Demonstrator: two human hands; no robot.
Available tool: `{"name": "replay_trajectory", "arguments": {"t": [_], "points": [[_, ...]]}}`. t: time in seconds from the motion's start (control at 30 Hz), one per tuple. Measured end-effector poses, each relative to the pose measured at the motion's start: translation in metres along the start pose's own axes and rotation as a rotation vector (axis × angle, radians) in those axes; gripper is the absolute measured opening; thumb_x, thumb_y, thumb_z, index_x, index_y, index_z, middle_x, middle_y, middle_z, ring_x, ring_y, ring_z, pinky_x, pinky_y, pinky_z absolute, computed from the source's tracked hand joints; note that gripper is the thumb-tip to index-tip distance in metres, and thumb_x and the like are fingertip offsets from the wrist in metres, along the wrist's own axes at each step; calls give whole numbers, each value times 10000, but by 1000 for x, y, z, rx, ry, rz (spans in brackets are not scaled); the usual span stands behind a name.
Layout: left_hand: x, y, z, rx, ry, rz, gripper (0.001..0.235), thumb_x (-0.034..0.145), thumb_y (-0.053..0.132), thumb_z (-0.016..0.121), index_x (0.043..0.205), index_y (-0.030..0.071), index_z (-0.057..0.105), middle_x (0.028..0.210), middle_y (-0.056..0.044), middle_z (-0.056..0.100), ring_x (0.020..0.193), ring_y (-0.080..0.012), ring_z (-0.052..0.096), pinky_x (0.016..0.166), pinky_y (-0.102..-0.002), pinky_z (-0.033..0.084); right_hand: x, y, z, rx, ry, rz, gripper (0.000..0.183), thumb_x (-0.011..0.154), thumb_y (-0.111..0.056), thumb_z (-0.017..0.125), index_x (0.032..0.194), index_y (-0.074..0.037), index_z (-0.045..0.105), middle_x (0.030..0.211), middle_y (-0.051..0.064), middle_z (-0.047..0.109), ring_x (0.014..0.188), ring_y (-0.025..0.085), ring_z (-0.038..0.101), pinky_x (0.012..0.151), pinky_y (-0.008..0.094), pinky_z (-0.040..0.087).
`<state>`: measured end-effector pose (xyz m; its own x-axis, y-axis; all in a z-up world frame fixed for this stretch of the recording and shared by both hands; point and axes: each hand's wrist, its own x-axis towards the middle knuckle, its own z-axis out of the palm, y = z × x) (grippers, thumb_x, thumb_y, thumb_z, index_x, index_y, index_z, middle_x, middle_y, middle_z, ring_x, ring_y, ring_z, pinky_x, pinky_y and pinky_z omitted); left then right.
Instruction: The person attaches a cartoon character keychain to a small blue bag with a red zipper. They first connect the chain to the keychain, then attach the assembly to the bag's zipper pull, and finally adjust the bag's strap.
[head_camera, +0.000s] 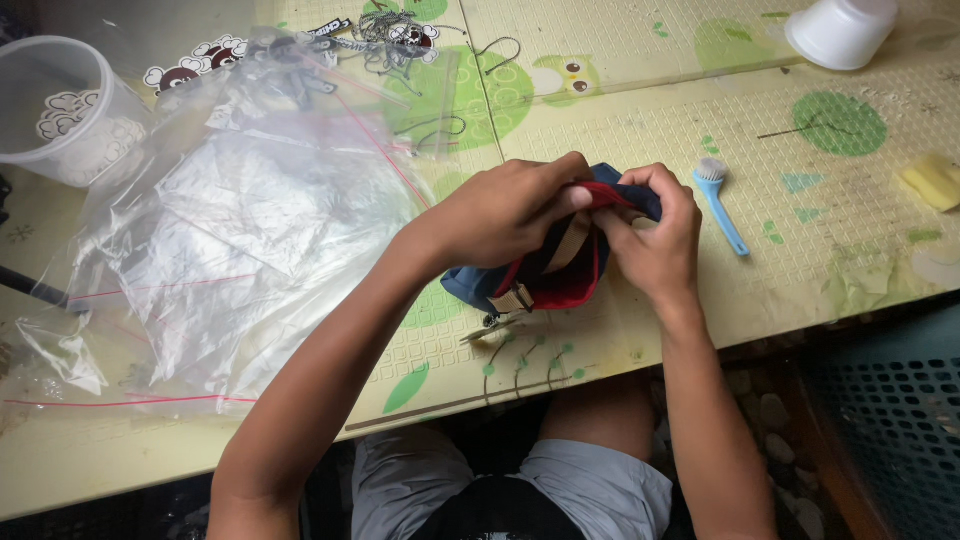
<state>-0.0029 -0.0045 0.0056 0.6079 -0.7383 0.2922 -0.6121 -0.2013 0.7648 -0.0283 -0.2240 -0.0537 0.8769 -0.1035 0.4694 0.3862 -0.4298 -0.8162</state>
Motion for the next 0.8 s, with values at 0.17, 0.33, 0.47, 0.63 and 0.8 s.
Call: {"name": "replay_trajectory", "arguments": {"t": [0.17,0.33,0.47,0.63,0.8], "points": [[-17,52,17,1071,277,108,695,917,696,664,1264,117,502,1090,-103,533,921,-293,553,702,-416,464,6,-28,0,-433,77,42,318,717,-115,724,979,-158,550,666,20,587,619,315,513,633,428,397],[-41,81,34,1376,220,110,671,780,741,743,1098,171,589,1086,-42,572,997,-230,541,837,-363,437,24,-29,-8,-660,-19,130,419,832,-380,787,1110,-142,583,836,86,708,846,460,608,749,542,433],[-47,35,30,1468,124,-27,287,708,50,742,904,198,592,817,-29,646,785,-238,642,937,-414,466,33,-36,-21,-749,-151,177,634,891,-603,772,1196,-68,620,987,165,745,925,446,663,805,535,471],[-44,29,7,1492,345,66,157,919,108,599,1070,145,580,1075,-77,548,979,-241,557,827,-348,436,30,-52,-28,-774,-210,105,603,923,-540,756,1224,-79,510,1014,183,741,935,502,657,804,573,463],[-39,-6,-1,1369,404,-100,612,876,198,713,1433,39,516,1453,-145,523,1223,-351,565,912,-425,482,26,-66,-34,-898,-300,178,634,937,-638,689,1229,-103,513,867,204,709,873,526,654,793,573,461]]}}
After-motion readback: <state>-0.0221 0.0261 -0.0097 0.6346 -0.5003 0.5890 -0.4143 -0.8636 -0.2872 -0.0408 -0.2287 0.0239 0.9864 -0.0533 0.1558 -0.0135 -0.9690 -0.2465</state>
